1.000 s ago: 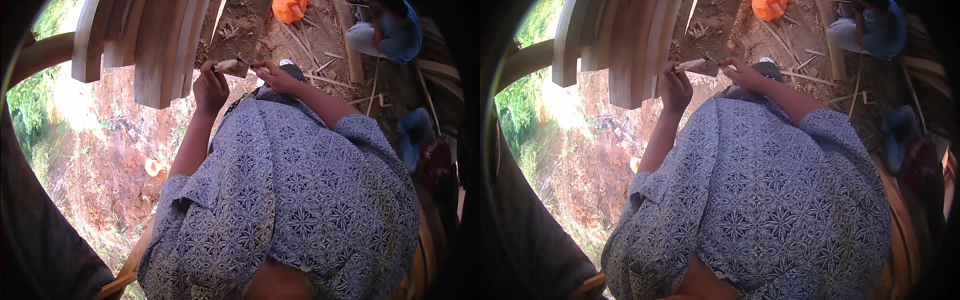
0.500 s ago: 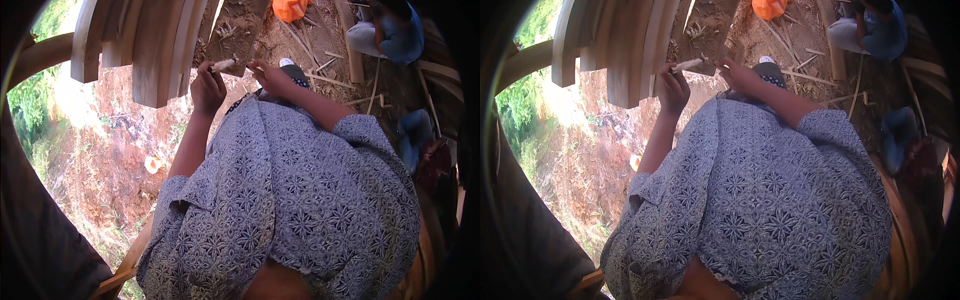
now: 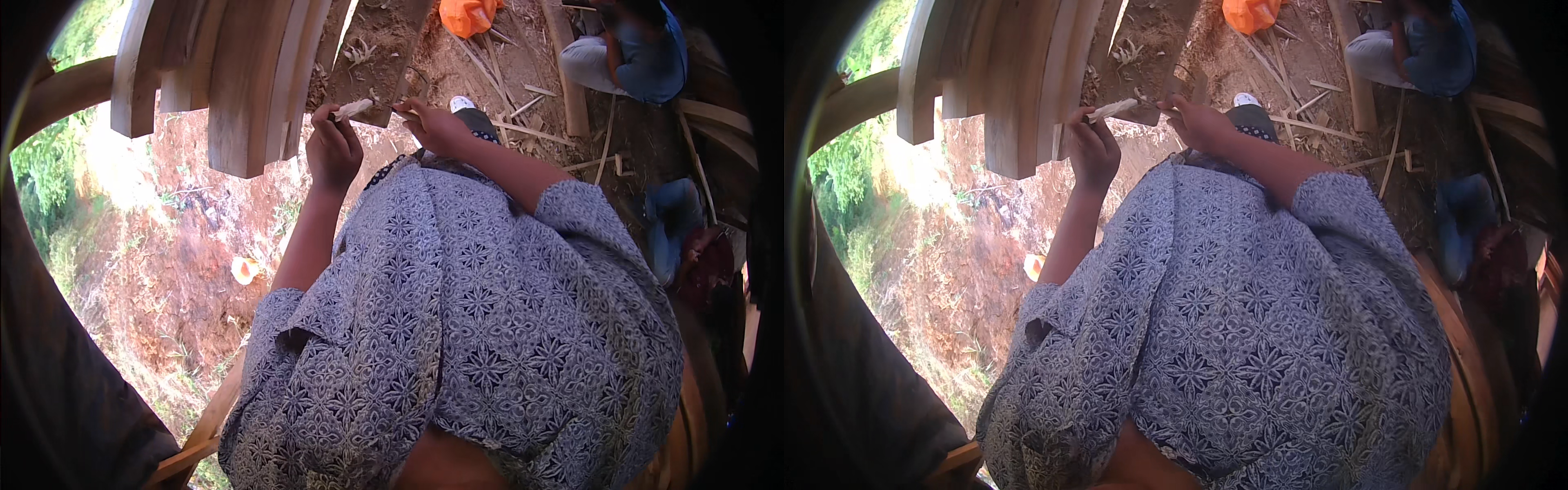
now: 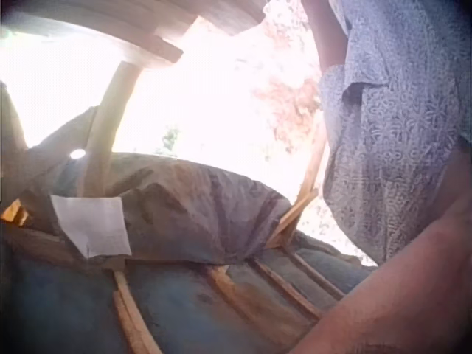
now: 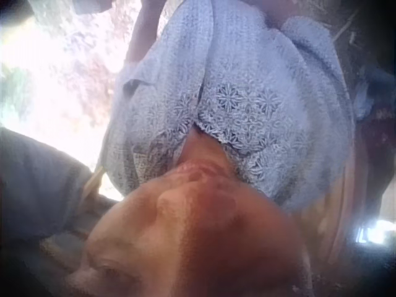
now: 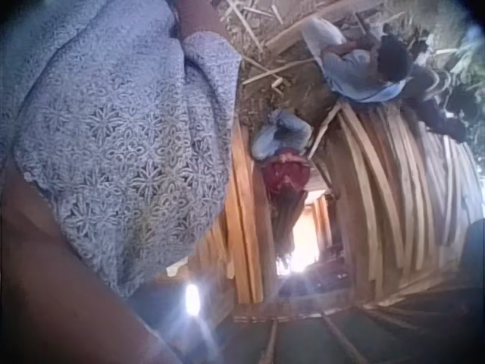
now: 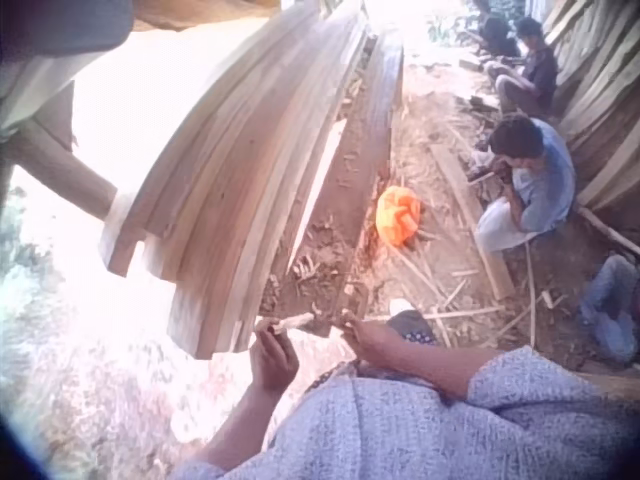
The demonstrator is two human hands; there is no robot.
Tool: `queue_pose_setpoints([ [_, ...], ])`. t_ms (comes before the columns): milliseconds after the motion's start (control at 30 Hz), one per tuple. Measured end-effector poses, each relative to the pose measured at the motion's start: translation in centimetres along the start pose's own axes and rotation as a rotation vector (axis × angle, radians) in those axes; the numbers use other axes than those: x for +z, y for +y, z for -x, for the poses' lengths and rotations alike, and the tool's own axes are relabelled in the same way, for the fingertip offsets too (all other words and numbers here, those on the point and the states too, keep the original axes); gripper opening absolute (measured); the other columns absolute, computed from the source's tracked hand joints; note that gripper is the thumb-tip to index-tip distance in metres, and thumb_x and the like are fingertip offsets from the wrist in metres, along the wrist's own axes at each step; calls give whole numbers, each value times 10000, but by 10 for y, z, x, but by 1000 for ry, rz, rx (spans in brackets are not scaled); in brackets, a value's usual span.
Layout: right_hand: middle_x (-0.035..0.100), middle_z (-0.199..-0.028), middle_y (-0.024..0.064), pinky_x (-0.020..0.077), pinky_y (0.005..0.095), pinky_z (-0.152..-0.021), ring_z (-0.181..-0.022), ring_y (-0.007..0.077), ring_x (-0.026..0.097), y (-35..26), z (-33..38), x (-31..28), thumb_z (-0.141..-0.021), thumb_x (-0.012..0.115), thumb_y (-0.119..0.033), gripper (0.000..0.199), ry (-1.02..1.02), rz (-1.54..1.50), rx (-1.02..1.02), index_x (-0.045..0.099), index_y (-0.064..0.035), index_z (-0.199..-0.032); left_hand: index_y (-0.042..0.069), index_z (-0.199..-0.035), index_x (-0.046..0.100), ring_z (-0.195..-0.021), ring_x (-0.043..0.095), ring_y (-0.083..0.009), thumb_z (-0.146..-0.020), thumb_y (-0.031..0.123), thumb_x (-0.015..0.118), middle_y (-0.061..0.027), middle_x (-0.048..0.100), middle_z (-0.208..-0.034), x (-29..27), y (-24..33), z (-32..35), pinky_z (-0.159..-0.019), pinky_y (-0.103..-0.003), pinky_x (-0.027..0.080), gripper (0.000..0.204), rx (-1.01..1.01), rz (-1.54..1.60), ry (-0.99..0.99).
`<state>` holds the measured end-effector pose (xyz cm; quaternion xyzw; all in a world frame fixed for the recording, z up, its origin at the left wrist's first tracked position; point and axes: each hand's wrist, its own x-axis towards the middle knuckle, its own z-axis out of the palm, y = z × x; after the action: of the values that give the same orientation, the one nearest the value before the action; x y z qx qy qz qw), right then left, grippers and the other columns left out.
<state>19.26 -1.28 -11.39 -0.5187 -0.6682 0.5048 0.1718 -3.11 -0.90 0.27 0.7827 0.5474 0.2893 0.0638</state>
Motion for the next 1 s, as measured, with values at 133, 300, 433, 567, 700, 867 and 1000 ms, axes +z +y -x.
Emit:
queue_pose_setpoints([
  [133, 739, -1174, 115, 564, 397, -814, -974, 326, 741, -14, -8, -19, -1062, 578, -313, 442, -229, -473, 305, 444, -139, -1446, 27, -1217, 450, -689, 685, -418, -985, 48, 560, -209, 670, -849, -6, -5, 9, -558, -480, 523, 258, -63, -4, 19],
  [300, 729, -1002, 175, 547, 475, -739, -844, 362, 733, -66, 12, -10, -1055, 573, -349, 414, -16, -322, -34, 486, -181, -1423, 25, -1218, 446, -675, 687, -417, -980, 54, 570, -204, 672, -831, -3, -2, 7, -553, -483, 524, 270, -1, -26, 37],
  [433, 721, -1040, 211, 558, 518, -763, -858, 403, 732, -60, 15, -11, -1052, 570, -368, 383, -91, 48, -3, 492, -206, -1390, 28, -1220, 441, -652, 678, -418, -983, 64, 578, -199, 662, -800, -4, 1, 16, -545, -487, 519, 276, -35, -11, 17],
  [567, 644, -879, 158, 588, 441, -697, -925, 352, 740, 2, 3, 8, -1048, 576, -381, 408, -1, 45, -73, 490, -210, -1408, 42, -1224, 430, -636, 665, -418, -987, 79, 582, -184, 648, -768, -3, 6, 14, -533, -488, 504, 284, -95, 21, -6],
  [700, 671, -923, 114, 554, 394, -715, -904, 267, 730, -23, -12, -17, -1036, 607, -349, 448, -263, -457, 347, 494, -186, -1438, 49, -1232, 428, -656, 677, -406, -990, 80, 573, -177, 646, -750, -4, -2, 8, -546, -477, 516, 284, -95, -29, -12],
  [867, 702, -1158, 141, 527, 407, -817, -986, 283, 711, -59, 6, -2, -1052, 602, -294, 420, -28, -257, -38, 483, -132, -1421, 49, -1222, 442, -647, 682, -385, -981, 72, 588, -154, 663, -764, -2, 1, 7, -542, -456, 525, 283, -35, 18, -11],
  [1000, 708, -1114, 219, 552, 496, -828, -1001, 422, 705, -11, 8, -4, -1055, 562, -316, 392, -35, -41, -76, 469, -136, -1391, 40, -1201, 470, -645, 681, -372, -970, 62, 605, -152, 665, -777, -3, 3, 12, -537, -447, 523, 269, -32, 33, -30],
])
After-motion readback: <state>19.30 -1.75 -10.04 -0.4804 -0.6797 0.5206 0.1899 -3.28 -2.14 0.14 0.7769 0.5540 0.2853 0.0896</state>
